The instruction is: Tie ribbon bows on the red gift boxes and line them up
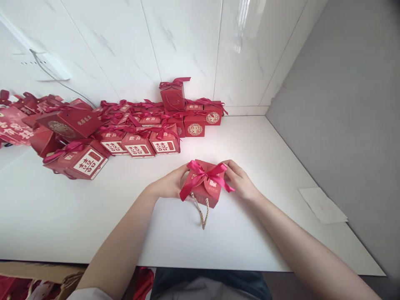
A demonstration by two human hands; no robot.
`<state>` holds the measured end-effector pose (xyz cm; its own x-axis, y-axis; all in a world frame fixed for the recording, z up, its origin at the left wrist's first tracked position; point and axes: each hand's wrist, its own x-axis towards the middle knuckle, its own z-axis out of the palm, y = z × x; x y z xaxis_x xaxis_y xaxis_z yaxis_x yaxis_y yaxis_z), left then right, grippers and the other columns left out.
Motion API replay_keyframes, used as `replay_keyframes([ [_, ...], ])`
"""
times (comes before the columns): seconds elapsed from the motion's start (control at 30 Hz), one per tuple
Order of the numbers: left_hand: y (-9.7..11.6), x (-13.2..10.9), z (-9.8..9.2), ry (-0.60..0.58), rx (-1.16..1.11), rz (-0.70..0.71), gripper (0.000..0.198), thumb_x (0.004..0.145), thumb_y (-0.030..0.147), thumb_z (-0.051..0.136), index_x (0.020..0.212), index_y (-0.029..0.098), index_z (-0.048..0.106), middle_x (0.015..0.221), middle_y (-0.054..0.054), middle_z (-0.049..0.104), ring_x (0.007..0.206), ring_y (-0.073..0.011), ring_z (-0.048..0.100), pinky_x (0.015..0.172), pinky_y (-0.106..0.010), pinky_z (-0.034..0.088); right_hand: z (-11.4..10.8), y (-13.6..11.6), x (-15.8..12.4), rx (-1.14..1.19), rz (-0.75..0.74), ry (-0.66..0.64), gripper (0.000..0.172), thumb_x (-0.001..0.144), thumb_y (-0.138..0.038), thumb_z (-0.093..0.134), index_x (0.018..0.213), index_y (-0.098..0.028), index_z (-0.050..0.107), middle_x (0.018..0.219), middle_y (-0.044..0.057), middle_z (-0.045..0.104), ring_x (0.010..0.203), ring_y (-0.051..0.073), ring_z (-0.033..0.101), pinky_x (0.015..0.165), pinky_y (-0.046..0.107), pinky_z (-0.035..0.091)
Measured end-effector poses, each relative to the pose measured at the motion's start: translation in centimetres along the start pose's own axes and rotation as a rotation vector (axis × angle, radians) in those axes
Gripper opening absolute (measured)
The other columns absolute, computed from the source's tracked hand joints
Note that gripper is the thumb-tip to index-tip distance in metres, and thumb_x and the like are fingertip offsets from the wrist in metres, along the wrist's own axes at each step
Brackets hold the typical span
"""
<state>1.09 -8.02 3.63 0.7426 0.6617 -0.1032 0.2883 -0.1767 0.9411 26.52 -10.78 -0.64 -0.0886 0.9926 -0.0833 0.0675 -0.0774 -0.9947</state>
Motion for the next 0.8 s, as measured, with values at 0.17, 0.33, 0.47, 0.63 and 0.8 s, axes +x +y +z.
replay_keyframes([
  [0.17,-2.5,1.8,0.8,0.358,-0.158,0.137,0.085,0.068,0.035,0.084,0.141,0.020,0.043,0.137,-0.016,0.058,0.125,-0.0359,0.057,0.104,-0.050,0.048,0.0,0.2,0.1,0.152,-0.060,-0.051,0.055,0.096,-0.067,0.036,0.123,-0.026,0.061,0.134,0.009,0.061,0.121,0.028,0.058,0.095,0.044,0.050],
  [0.33,-3.9,2.8,1.4,0.529,-0.270,0.236,0.082,0.066,0.036,0.085,0.136,0.019,0.046,0.137,-0.015,0.057,0.128,-0.0352,0.054,0.105,-0.048,0.047,0.2,0.5,-0.3,0.190,-0.194,-0.246,0.078,0.090,-0.061,0.057,0.155,-0.041,0.018,0.165,0.002,0.020,0.149,0.028,0.027,0.114,0.054,0.036],
  [0.47,-3.4,2.5,1.6,0.522,-0.256,0.261,0.080,0.070,0.035,0.082,0.138,0.018,0.043,0.137,-0.016,0.056,0.126,-0.0340,0.055,0.104,-0.048,0.047,0.1,1.0,0.2,0.195,-0.236,-0.359,0.097,0.085,-0.049,0.072,0.156,-0.045,0.006,0.165,0.005,0.020,0.145,0.030,0.035,0.112,0.058,0.038],
  [0.63,-3.5,2.3,1.7,0.576,-0.046,0.293,0.091,0.063,0.032,0.087,0.140,0.022,0.040,0.139,-0.015,0.053,0.125,-0.0333,0.055,0.104,-0.049,0.048,0.1,1.1,0.4,0.145,-0.316,-0.342,0.079,0.088,-0.048,0.068,0.153,-0.039,0.024,0.161,0.006,0.029,0.142,0.031,0.040,0.109,0.054,0.043],
  [0.8,-3.6,1.9,1.5,0.689,0.298,0.355,0.107,0.052,0.029,0.091,0.142,0.024,0.034,0.140,-0.014,0.048,0.127,-0.0342,0.052,0.106,-0.049,0.045,-0.1,0.4,-0.2,0.050,-0.520,0.052,0.052,0.099,-0.052,0.046,0.146,-0.036,0.035,0.157,0.006,0.033,0.142,0.028,0.037,0.112,0.053,0.038],
])
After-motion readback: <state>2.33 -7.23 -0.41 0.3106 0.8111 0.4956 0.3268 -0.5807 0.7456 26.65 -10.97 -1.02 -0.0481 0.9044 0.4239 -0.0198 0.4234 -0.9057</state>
